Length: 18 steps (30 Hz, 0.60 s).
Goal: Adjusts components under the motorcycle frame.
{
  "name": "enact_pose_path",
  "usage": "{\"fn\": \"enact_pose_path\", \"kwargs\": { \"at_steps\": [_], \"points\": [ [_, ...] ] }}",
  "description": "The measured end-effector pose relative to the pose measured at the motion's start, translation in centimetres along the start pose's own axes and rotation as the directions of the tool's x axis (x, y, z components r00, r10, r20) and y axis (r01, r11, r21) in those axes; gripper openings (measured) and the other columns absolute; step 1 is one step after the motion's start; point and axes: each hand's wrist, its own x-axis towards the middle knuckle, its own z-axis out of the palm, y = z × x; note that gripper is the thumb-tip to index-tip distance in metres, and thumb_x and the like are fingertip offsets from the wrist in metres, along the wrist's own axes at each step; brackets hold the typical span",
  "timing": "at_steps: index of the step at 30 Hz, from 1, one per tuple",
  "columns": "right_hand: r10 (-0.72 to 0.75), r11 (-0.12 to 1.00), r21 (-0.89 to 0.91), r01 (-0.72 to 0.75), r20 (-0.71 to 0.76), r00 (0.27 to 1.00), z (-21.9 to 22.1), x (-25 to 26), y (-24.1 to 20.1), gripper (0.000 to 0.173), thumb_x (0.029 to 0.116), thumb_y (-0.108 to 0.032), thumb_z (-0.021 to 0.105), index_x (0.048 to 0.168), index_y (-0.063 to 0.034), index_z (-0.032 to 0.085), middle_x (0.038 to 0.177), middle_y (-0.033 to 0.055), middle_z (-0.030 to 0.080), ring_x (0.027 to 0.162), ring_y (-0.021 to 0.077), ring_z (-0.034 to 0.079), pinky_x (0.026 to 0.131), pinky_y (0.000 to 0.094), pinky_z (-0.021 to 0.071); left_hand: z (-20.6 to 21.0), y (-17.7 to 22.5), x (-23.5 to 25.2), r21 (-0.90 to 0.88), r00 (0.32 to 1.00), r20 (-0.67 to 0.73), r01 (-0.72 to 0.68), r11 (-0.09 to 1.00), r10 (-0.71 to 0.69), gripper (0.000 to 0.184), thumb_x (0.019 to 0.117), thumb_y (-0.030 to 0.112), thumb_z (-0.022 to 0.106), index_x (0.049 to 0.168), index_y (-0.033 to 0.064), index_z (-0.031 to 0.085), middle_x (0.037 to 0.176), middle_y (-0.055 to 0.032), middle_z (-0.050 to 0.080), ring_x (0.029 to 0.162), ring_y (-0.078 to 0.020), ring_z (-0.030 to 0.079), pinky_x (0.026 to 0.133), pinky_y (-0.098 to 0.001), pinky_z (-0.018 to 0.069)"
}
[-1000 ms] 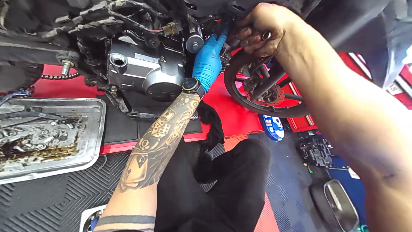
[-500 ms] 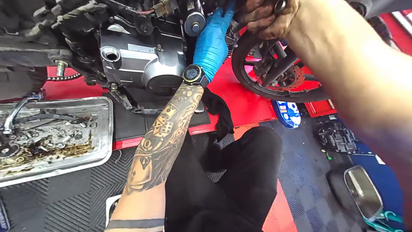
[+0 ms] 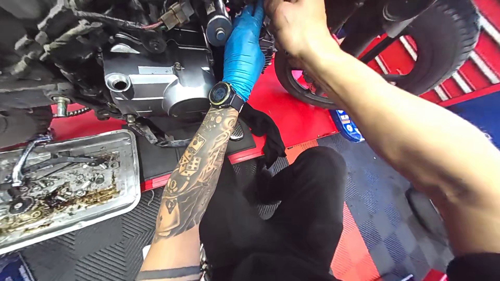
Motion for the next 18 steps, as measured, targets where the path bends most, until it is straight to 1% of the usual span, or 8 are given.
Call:
{"fn": "enact_pose_path", "kwargs": {
  "at_steps": [2, 4, 6, 8, 10, 11, 15, 18],
  "points": [
    [-0.056, 0.998, 0.024, 0.057, -0.041, 0.998, 0.6, -0.1, 0.6, 0.018, 0.0991, -0.015, 0.058, 0.086, -0.0121, 0.069, 0.070, -0.0046, 0.060, 0.063, 0.0046, 0.058, 0.062, 0.0268, 0.0502, 0.3, -0.2, 0.1, -0.009, 1.000, -0.021, -0.009, 1.000, 0.009, 0.071, 0.0815, 0.001, 0.061, 0.151, 0.0100, 0.053, 0.147, -0.0111, 0.059, 0.137, -0.0232, 0.054, 0.116, -0.0323, 0.0388],
    [-0.124, 0.990, 0.052, 0.129, -0.106, 0.987, 1.4, 0.3, 1.6, 0.023, 0.0996, -0.016, 0.056, 0.081, -0.0113, 0.070, 0.069, -0.0039, 0.062, 0.062, 0.0055, 0.059, 0.061, 0.0293, 0.0503, 0.3, -0.2, 0.3, -0.019, 0.999, -0.036, -0.016, 1.000, 0.015, 0.069, 0.0826, 0.006, 0.063, 0.151, 0.0093, 0.053, 0.144, -0.0116, 0.060, 0.135, -0.0232, 0.055, 0.115, -0.0330, 0.0403],
    [-0.188, 0.978, 0.065, 0.200, -0.150, 0.971, 2.2, 0.3, 2.4, 0.028, 0.1013, -0.016, 0.054, 0.079, -0.0121, 0.071, 0.070, -0.0040, 0.066, 0.068, 0.0050, 0.064, 0.066, 0.0299, 0.0545, 0.5, -0.3, 0.2, -0.021, 0.998, -0.059, -0.017, 1.000, 0.015, 0.061, 0.0877, 0.009, 0.060, 0.149, 0.0093, 0.055, 0.141, -0.0121, 0.062, 0.133, -0.0233, 0.057, 0.114, -0.0332, 0.0410],
    [-0.214, 0.973, 0.043, 0.225, -0.189, 0.958, 2.6, 0.0, 2.7, 0.031, 0.1025, -0.017, 0.053, 0.075, -0.0136, 0.067, 0.066, -0.0059, 0.061, 0.064, 0.0043, 0.060, 0.063, 0.0292, 0.0503, 0.7, -0.3, 0.1, -0.023, 0.997, -0.075, -0.016, 1.000, 0.014, 0.055, 0.0921, 0.009, 0.056, 0.147, 0.0072, 0.057, 0.143, -0.0134, 0.062, 0.135, -0.0236, 0.056, 0.115, -0.0327, 0.0400],
    [-0.230, 0.971, 0.017, 0.239, -0.211, 0.950, 2.8, -0.2, 2.8, 0.032, 0.1033, -0.018, 0.051, 0.074, -0.0139, 0.065, 0.064, -0.0068, 0.058, 0.060, 0.0043, 0.058, 0.061, 0.0295, 0.0489, 0.7, -0.3, 0.1, -0.016, 0.997, -0.075, -0.023, 1.000, 0.022, 0.056, 0.0907, 0.010, 0.057, 0.146, 0.0054, 0.057, 0.143, -0.0148, 0.061, 0.135, -0.0241, 0.056, 0.115, -0.0335, 0.0408],
    [-0.238, 0.969, 0.017, 0.248, -0.229, 0.944, 3.0, -0.3, 2.9, 0.032, 0.1034, -0.017, 0.051, 0.075, -0.0132, 0.066, 0.064, -0.0064, 0.058, 0.061, 0.0047, 0.058, 0.062, 0.0302, 0.0486, 0.6, -0.3, 0.0, -0.019, 0.997, -0.069, -0.030, 0.999, 0.028, 0.057, 0.0901, 0.011, 0.058, 0.146, 0.0047, 0.056, 0.143, -0.0155, 0.060, 0.135, -0.0247, 0.056, 0.115, -0.0339, 0.0411],
    [-0.265, 0.955, 0.036, 0.293, -0.329, 0.906, 4.3, -0.6, 3.5, 0.031, 0.1038, -0.017, 0.051, 0.079, -0.0108, 0.067, 0.066, -0.0028, 0.061, 0.063, 0.0078, 0.060, 0.063, 0.0331, 0.0502, 0.6, -0.4, -0.3, -0.028, 0.995, -0.086, -0.060, 0.998, 0.057, 0.050, 0.0964, 0.015, 0.057, 0.145, 0.0032, 0.057, 0.142, -0.0172, 0.061, 0.135, -0.0257, 0.057, 0.115, -0.0359, 0.0417],
    [-0.271, 0.954, 0.036, 0.299, -0.324, 0.906, 4.4, -0.8, 3.7, 0.032, 0.1052, -0.021, 0.049, 0.084, -0.0083, 0.070, 0.071, 0.0011, 0.064, 0.068, 0.0119, 0.064, 0.068, 0.0371, 0.0528, 0.5, -0.4, -0.5, -0.021, 0.991, -0.100, -0.087, 0.996, 0.085, 0.051, 0.0967, 0.016, 0.058, 0.146, 0.0026, 0.056, 0.141, -0.0154, 0.062, 0.133, -0.0241, 0.058, 0.115, -0.0368, 0.0435]
  ]
}}
